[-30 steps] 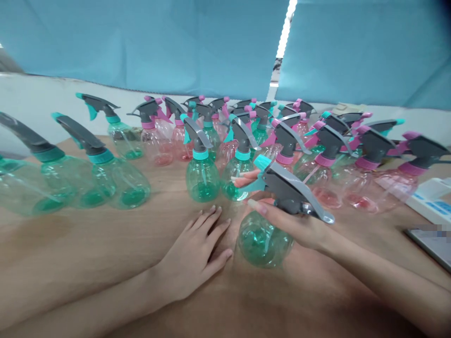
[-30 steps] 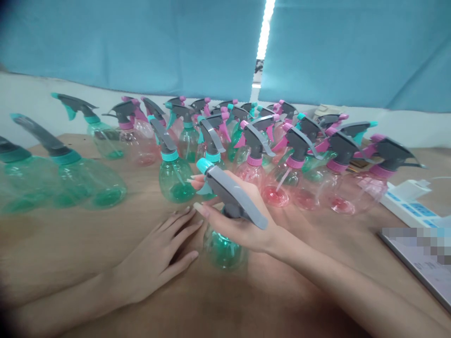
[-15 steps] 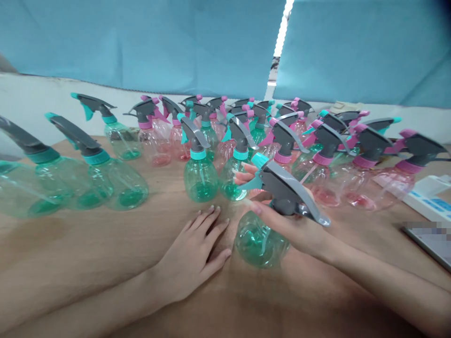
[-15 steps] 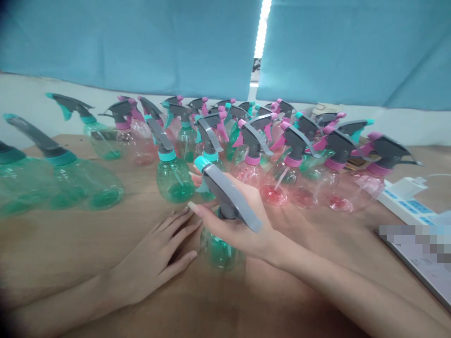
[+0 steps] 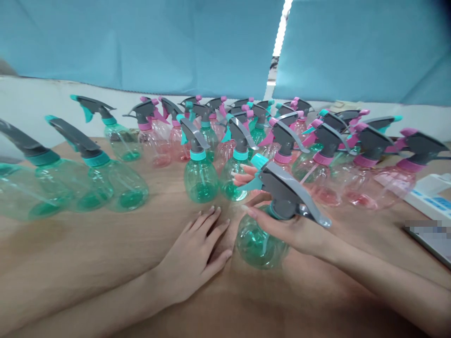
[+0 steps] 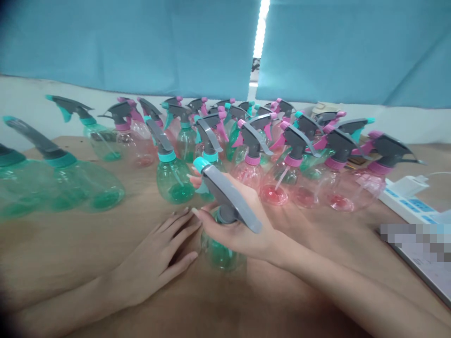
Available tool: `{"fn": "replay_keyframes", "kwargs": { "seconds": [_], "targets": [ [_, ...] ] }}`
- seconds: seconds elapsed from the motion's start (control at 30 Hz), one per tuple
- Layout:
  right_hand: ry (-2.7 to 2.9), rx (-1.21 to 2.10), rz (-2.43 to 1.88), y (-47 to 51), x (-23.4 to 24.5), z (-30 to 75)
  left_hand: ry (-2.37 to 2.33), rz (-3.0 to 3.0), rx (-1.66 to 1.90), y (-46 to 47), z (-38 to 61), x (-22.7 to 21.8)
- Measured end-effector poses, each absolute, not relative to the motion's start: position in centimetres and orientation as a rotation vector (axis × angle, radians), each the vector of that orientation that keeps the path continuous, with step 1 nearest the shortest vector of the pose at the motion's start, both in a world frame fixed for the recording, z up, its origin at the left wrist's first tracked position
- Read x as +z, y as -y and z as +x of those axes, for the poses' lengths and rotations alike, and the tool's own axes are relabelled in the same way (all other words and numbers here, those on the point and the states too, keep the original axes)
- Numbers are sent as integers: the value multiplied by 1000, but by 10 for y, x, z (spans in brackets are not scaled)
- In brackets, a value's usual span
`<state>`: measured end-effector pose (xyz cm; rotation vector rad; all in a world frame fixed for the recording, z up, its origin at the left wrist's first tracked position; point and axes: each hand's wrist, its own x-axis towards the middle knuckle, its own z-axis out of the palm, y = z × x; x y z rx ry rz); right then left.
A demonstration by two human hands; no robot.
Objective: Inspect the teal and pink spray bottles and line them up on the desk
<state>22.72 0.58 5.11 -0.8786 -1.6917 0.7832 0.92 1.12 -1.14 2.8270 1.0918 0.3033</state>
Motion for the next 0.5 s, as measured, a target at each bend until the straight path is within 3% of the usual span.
{"fn": "replay_keyframes", "kwargs": {
  "seconds": [0.5],
  "targets": [
    [1756, 728, -996, -4, 61, 230, -1091, 2861, 262, -11, 10, -11]
  ]
}}
